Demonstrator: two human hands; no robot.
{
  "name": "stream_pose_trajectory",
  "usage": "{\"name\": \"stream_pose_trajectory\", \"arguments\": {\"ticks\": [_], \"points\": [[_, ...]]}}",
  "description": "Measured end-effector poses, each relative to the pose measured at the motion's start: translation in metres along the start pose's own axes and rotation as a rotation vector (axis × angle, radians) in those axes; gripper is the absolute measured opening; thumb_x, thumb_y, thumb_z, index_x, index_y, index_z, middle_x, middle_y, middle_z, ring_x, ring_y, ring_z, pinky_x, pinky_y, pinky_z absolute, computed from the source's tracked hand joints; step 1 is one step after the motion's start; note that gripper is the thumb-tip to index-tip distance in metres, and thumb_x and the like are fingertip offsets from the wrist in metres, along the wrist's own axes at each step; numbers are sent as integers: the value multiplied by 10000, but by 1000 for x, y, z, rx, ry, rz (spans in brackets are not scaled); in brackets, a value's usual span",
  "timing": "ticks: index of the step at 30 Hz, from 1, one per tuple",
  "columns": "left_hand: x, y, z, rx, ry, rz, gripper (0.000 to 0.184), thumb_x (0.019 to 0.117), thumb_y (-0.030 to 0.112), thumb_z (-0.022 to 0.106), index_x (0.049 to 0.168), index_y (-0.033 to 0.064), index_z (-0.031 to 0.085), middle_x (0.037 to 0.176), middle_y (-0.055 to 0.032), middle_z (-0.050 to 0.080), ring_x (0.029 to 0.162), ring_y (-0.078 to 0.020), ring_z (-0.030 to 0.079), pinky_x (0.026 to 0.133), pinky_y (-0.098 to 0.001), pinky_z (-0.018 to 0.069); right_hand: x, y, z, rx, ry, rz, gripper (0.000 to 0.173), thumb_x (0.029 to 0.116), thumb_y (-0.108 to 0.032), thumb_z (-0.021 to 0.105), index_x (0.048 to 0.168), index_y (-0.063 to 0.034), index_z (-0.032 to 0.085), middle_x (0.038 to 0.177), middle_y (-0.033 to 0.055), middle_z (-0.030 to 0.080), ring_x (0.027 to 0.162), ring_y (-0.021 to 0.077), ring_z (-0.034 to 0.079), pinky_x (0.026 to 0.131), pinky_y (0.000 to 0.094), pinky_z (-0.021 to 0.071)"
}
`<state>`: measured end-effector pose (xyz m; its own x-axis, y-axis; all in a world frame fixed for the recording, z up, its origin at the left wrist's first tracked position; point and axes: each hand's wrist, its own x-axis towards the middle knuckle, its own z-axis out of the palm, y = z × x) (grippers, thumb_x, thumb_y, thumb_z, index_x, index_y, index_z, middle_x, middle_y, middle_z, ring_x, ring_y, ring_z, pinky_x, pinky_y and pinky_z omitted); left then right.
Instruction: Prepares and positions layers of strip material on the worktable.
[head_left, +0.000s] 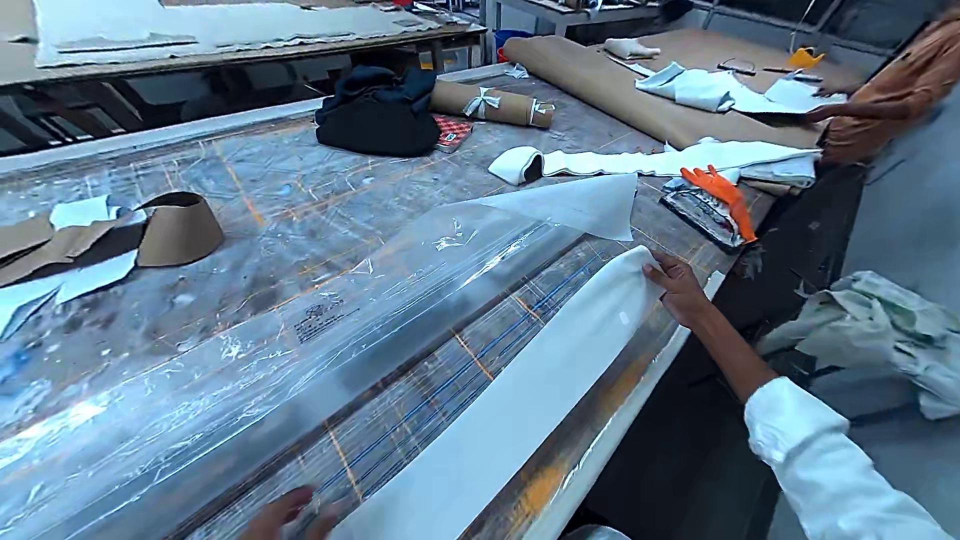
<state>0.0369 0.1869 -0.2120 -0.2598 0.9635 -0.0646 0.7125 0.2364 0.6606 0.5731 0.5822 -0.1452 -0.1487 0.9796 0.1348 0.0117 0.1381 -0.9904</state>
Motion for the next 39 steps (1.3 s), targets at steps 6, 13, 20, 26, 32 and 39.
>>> {"name": "stream_pose_trajectory", "arguments": {"ticks": [6, 13, 20, 26, 32, 39], "points": [[79, 79, 100, 217, -130, -135, 668, 872, 569, 718, 1228, 4, 677, 1182, -231, 657, 1094, -428, 633, 928, -693, 464, 43, 45, -16, -46, -29, 68, 174, 1009, -30, 586, 1163, 15, 652, 947, 36, 705, 809, 69, 673, 771, 283, 590], [85, 102, 101, 229, -158, -197, 321, 986, 244, 641, 1030, -71, 691, 961, -227, 707, 915, -371, 694, 872, -576, 539, 68, 100, -29, -61, -89, 208, 130, 977, -52, 661, 1076, 32, 670, 868, 46, 701, 753, 59, 660, 741, 261, 575], [112, 122, 98, 123, 112, -120, 291, 972, 186, 670, 1076, -85, 652, 932, -186, 700, 837, -196, 683, 814, -362, 568, 91, 109, -36, -39, 40, 140, 127, 956, -46, 688, 1060, 24, 671, 869, 40, 697, 740, 43, 654, 727, 241, 573], [135, 110, 116, 121, 39, -200, 340, 926, 201, 730, 1151, -45, 665, 965, -158, 718, 860, -193, 700, 813, -365, 582, 110, 127, -52, -447, 18, 77, 237, 951, -78, 705, 1178, -12, 697, 959, 139, 730, 833, 225, 703, 807, 431, 575], [137, 106, 119, 133, 23, -246, 270, 936, 193, 718, 1082, -33, 701, 933, -148, 729, 826, -159, 700, 788, -333, 580, 110, 121, -52, -685, -54, 110, 225, 964, -82, 680, 1171, 5, 694, 1016, 173, 709, 928, 294, 686, 873, 474, 541], [143, 115, 119, 131, 11, -261, 219, 924, 180, 707, 1037, -7, 723, 889, -106, 740, 777, -118, 702, 747, -294, 583, 126, 114, -46, -719, -40, 146, 154, 980, -122, 669, 1047, 7, 719, 974, 164, 717, 942, 303, 691, 879, 497, 533]]}}
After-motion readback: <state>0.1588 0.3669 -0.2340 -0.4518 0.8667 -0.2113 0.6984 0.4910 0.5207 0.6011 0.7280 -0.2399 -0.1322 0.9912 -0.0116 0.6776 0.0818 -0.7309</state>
